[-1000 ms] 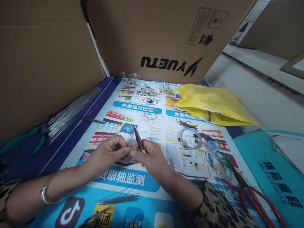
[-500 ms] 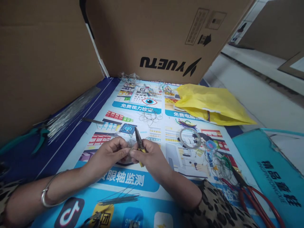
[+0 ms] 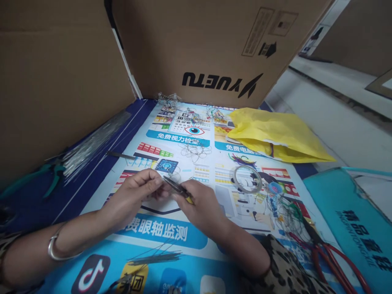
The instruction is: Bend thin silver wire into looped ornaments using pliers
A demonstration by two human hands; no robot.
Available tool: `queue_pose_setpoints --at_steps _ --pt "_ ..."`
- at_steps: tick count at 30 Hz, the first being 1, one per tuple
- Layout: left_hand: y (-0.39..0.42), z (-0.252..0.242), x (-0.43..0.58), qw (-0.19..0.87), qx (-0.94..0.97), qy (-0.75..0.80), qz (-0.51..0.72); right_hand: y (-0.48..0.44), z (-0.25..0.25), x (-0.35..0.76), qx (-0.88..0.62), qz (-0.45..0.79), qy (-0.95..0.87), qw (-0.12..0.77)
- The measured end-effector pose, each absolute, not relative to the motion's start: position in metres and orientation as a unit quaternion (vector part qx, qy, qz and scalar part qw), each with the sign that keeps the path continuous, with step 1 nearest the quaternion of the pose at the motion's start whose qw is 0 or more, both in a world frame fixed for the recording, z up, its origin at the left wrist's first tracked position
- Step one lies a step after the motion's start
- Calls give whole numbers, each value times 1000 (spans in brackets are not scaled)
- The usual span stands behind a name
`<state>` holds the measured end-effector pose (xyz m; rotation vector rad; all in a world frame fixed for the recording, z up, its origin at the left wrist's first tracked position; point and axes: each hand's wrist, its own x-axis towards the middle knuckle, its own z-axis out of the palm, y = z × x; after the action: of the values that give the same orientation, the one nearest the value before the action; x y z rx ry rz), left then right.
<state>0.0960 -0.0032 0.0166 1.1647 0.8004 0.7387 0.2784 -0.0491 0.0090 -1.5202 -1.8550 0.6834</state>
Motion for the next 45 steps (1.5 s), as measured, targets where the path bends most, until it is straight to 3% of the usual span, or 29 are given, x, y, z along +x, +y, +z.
queue_pose_setpoints --at_steps 3,6,11,45 --pt "-1 22 96 723 477 366 340 -49 4 292 -525 58 -778 340" --pt "0 25 97 719 470 376 346 -48 4 302 -479 -91 -828 276" --pt "0 24 97 715 478 386 333 -50 5 308 -429 -215 -853 205" --pt "-1 21 96 725 493 382 290 -54 12 306 -415 -275 -852 166"
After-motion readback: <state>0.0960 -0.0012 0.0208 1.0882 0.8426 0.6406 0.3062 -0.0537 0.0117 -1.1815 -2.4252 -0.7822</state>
